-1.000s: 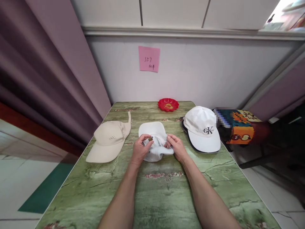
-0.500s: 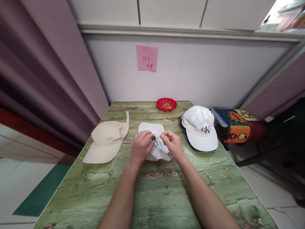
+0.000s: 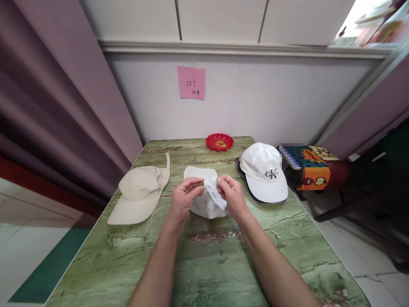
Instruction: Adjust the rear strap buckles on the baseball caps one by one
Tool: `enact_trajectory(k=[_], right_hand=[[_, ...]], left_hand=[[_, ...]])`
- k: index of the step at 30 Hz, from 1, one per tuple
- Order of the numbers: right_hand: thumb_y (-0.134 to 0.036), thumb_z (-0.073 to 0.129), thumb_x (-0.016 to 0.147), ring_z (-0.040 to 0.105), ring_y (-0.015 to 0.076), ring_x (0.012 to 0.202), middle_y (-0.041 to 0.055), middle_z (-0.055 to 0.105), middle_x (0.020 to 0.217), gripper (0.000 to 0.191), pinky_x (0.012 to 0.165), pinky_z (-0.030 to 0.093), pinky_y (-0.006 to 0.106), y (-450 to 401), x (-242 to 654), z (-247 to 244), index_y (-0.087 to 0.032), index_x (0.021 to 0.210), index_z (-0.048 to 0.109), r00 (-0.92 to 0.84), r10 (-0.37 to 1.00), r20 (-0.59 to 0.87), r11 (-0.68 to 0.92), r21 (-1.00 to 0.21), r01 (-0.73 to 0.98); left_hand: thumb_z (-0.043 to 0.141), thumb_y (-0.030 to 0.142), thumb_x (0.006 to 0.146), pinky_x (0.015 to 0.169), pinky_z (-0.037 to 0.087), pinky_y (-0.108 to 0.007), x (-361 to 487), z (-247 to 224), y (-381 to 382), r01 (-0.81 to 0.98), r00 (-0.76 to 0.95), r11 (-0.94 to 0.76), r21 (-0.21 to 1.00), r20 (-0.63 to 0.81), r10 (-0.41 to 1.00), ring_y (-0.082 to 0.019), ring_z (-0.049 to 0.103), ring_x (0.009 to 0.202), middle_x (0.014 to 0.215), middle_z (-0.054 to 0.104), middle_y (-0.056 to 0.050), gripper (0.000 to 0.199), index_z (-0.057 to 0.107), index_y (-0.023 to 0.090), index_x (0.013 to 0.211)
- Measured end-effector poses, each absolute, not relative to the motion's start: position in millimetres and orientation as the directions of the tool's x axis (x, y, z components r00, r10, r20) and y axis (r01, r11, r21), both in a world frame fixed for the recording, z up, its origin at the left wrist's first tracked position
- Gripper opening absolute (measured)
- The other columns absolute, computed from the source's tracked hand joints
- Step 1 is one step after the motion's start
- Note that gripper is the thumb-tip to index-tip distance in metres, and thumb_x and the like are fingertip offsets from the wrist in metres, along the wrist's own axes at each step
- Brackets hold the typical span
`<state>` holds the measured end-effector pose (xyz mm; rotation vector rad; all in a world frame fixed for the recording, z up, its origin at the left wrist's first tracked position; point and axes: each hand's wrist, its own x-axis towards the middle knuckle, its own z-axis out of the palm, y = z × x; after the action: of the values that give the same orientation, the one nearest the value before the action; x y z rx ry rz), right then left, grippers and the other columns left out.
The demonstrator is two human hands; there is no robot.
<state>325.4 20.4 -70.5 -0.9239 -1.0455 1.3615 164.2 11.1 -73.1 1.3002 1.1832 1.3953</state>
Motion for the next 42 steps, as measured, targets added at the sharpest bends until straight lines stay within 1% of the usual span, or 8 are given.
enact_trajectory(k=[4,11,19,26,28,32,35,42], right_hand=[[-0.047,0.066,0.080,0.037,0.0086,0.050,-0.0057,0.048,0.055,0.032,0.050,0.029,0.022,17,326,-66,-0.019,0.068,0.056,-0.078,0.989,0.127,0.109,-0.973,-0.201],[-0.043,0.062,0.081,0.042,0.0102,0.052,-0.0051,0.049,0.054,0.031,0.055,0.033,0.024,16,327,-64,-0.019,0.063,0.055,-0.076,0.986,0.150,0.146,-0.988,-0.051],[-0.042,0.062,0.080,0.043,0.0107,0.052,-0.0050,0.050,0.054,0.030,0.056,0.034,0.024,16,328,-62,-0.019,0.062,0.055,-0.108,0.986,0.125,0.125,-0.992,-0.014],[-0.041,0.063,0.078,0.044,0.0109,0.054,-0.0042,0.051,0.055,0.028,0.058,0.036,0.024,17,331,-58,-0.018,0.063,0.057,-0.132,0.984,0.116,0.117,-0.993,-0.003],[-0.041,0.063,0.077,0.046,0.0112,0.055,-0.0037,0.052,0.057,0.027,0.057,0.037,0.024,17,332,-58,-0.018,0.065,0.059,-0.142,0.985,0.102,0.103,-0.995,-0.004],[-0.040,0.063,0.077,0.046,0.0110,0.055,-0.0031,0.053,0.058,0.024,0.056,0.037,0.023,17,334,-57,-0.017,0.069,0.063,-0.164,0.983,0.082,0.086,-0.996,0.012],[-0.039,0.063,0.077,0.045,0.0107,0.054,-0.0032,0.053,0.058,0.023,0.056,0.036,0.023,17,335,-57,-0.017,0.069,0.063,-0.177,0.981,0.078,0.084,-0.996,0.027],[-0.039,0.062,0.077,0.045,0.0110,0.056,-0.0027,0.054,0.059,0.024,0.058,0.035,0.024,18,336,-58,-0.016,0.070,0.064,-0.162,0.982,0.100,0.113,-0.991,0.071]], left_hand=[[0.082,0.031,0.064,0.062,0.050,-0.024,163,-77,13,-0.173,-0.029,-0.038,0.984,0.033,0.999,-0.010,0.058,0.062,0.081,0.068,-0.002,0.037,0.072,0.016,0.097],[0.084,0.026,0.062,0.063,0.051,-0.022,167,-76,10,-0.272,0.021,0.005,0.962,0.000,1.000,-0.009,0.059,0.061,0.075,0.066,0.001,0.034,0.072,0.018,0.093],[0.084,0.025,0.063,0.062,0.050,-0.022,166,-71,8,-0.191,0.018,-0.053,0.980,0.058,0.998,-0.010,0.058,0.066,0.079,0.062,0.000,0.033,0.073,0.017,0.092],[0.078,0.031,0.072,0.045,0.030,-0.019,162,-65,5,0.014,0.042,-0.105,0.994,0.104,0.994,-0.006,0.037,0.045,0.050,0.044,0.008,0.031,0.072,0.016,0.099],[0.078,0.031,0.073,0.046,0.032,-0.019,161,-65,5,0.016,0.048,-0.103,0.995,0.102,0.994,-0.007,0.040,0.046,0.052,0.047,0.007,0.032,0.071,0.016,0.099],[0.083,0.027,0.068,0.051,0.039,-0.019,161,-66,8,-0.083,0.054,-0.086,0.993,0.090,0.994,-0.008,0.049,0.052,0.061,0.056,0.006,0.034,0.064,0.017,0.094],[0.084,0.026,0.066,0.051,0.039,-0.019,161,-68,9,-0.125,0.070,-0.076,0.989,0.085,0.994,-0.007,0.049,0.051,0.059,0.055,0.006,0.033,0.061,0.016,0.089],[0.084,0.025,0.067,0.053,0.040,-0.019,161,-69,8,-0.131,0.092,-0.075,0.989,0.087,0.992,-0.007,0.050,0.053,0.059,0.056,0.005,0.033,0.063,0.015,0.090]])
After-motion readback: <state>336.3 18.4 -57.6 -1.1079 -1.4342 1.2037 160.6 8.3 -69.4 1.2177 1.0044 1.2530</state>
